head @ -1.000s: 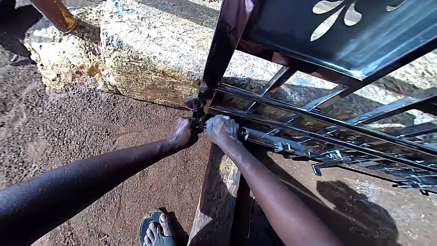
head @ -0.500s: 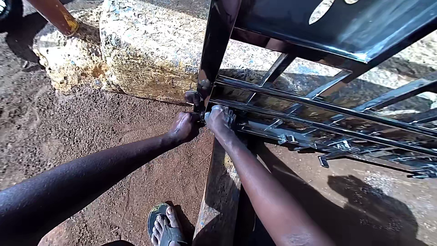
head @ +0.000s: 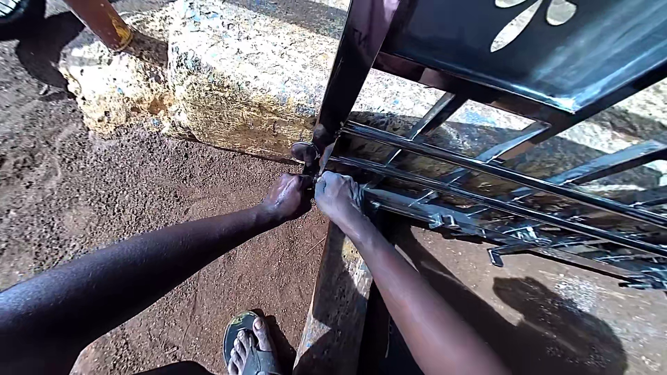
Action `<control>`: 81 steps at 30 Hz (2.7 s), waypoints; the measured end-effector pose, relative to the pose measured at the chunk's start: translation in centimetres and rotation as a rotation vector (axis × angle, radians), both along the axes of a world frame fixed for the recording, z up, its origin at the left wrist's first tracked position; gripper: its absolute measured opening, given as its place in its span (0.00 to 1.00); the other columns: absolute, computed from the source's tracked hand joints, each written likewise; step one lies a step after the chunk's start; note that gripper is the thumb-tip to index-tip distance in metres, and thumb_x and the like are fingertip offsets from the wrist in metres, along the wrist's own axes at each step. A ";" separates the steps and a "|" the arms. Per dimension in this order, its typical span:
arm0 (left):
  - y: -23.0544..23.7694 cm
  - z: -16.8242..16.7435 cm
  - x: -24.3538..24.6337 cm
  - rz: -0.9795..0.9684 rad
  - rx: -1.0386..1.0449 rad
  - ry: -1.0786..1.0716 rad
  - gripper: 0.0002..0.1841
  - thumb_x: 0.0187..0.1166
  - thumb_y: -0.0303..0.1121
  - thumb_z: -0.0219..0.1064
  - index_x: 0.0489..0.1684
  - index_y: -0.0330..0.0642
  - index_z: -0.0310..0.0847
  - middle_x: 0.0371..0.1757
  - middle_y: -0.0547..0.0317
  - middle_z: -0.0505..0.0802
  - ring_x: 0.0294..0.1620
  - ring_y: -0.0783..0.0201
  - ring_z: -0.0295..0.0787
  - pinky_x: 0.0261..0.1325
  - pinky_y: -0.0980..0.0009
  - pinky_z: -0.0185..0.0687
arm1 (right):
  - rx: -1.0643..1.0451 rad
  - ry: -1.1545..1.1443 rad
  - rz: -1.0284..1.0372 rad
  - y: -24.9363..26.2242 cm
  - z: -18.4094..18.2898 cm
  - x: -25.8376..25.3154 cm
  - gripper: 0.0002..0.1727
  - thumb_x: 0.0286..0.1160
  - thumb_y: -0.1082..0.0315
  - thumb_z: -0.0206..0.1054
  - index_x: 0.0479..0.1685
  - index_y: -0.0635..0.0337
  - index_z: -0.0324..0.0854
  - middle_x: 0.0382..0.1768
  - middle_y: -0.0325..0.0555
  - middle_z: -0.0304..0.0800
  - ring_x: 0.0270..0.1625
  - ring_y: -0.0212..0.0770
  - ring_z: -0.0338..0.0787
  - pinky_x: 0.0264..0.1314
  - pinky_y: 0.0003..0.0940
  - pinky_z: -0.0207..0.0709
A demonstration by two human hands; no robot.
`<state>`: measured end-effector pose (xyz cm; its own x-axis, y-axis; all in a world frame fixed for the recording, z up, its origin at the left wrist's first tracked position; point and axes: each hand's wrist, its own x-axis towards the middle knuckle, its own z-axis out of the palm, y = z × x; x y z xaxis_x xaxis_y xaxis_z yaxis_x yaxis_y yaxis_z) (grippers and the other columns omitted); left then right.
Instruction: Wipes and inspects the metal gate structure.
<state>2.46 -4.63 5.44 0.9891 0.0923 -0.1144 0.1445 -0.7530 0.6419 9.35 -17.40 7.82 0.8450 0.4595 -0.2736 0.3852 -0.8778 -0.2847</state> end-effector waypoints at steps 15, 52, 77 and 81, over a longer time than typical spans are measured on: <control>0.1 -0.1 0.2 -0.017 -0.018 -0.006 0.11 0.80 0.36 0.70 0.33 0.37 0.88 0.34 0.49 0.92 0.39 0.50 0.93 0.46 0.46 0.86 | 0.101 -0.137 0.233 -3.8 -1.8 -2.1 0.29 0.84 0.63 0.57 0.84 0.61 0.73 0.83 0.63 0.73 0.89 0.65 0.65 0.91 0.63 0.53; -0.2 0.7 0.2 0.014 0.101 0.139 0.15 0.84 0.44 0.66 0.34 0.43 0.88 0.34 0.49 0.93 0.41 0.45 0.92 0.44 0.39 0.82 | -0.174 0.456 -0.153 -4.6 2.8 2.0 0.52 0.67 0.55 0.75 0.94 0.51 0.50 0.69 0.65 0.82 0.69 0.64 0.85 0.65 0.68 0.78; 0.0 0.8 0.3 -0.016 0.138 0.146 0.16 0.84 0.45 0.64 0.33 0.42 0.87 0.33 0.47 0.92 0.41 0.43 0.92 0.43 0.39 0.82 | -0.124 0.508 -0.093 -6.6 4.3 0.3 0.60 0.66 0.57 0.77 0.99 0.40 0.38 0.67 0.66 0.84 0.65 0.65 0.87 0.61 0.70 0.78; -0.2 0.7 0.2 -0.008 0.126 0.143 0.16 0.84 0.44 0.65 0.33 0.42 0.87 0.33 0.48 0.92 0.41 0.44 0.92 0.43 0.39 0.82 | -0.191 0.526 -0.095 -4.7 4.0 1.8 0.54 0.68 0.54 0.75 0.97 0.44 0.46 0.70 0.62 0.83 0.71 0.61 0.84 0.67 0.67 0.77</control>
